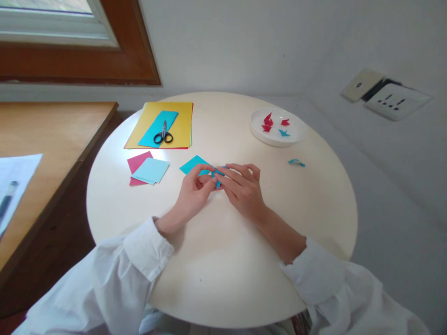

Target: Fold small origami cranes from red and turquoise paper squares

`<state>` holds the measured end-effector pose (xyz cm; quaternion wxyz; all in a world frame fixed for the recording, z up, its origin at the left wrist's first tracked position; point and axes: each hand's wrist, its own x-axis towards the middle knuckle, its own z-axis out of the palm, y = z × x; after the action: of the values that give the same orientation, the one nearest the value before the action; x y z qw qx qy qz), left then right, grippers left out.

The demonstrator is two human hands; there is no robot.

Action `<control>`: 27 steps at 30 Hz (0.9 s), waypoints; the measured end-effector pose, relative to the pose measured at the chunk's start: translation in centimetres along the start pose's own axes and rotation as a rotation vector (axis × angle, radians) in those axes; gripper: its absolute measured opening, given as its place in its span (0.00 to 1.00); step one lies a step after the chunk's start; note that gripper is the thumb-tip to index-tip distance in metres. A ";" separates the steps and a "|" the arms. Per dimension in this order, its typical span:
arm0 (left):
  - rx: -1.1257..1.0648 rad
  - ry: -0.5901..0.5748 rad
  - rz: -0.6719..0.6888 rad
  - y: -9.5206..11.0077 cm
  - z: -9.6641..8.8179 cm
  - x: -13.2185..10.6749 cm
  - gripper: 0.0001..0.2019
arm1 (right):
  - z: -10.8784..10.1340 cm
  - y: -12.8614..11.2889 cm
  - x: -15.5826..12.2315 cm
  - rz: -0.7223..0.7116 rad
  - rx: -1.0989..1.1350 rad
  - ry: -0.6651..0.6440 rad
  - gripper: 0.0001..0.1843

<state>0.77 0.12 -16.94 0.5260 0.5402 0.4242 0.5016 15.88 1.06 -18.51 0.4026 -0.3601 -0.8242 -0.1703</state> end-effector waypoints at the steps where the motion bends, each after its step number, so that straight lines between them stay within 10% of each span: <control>1: 0.011 -0.003 -0.002 0.0 0.0 0.0 0.11 | 0.0 0.0 0.0 0.007 0.003 -0.001 0.10; 27: 0.615 -0.065 0.257 -1.1 -0.8 -0.3 0.11 | 1.0 0.2 -0.5 0.583 0.516 -0.042 0.04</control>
<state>0.06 0.08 -18.07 0.2840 0.7385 0.4672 0.3947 15.69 1.58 -19.51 0.4945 -0.4693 -0.7112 0.1716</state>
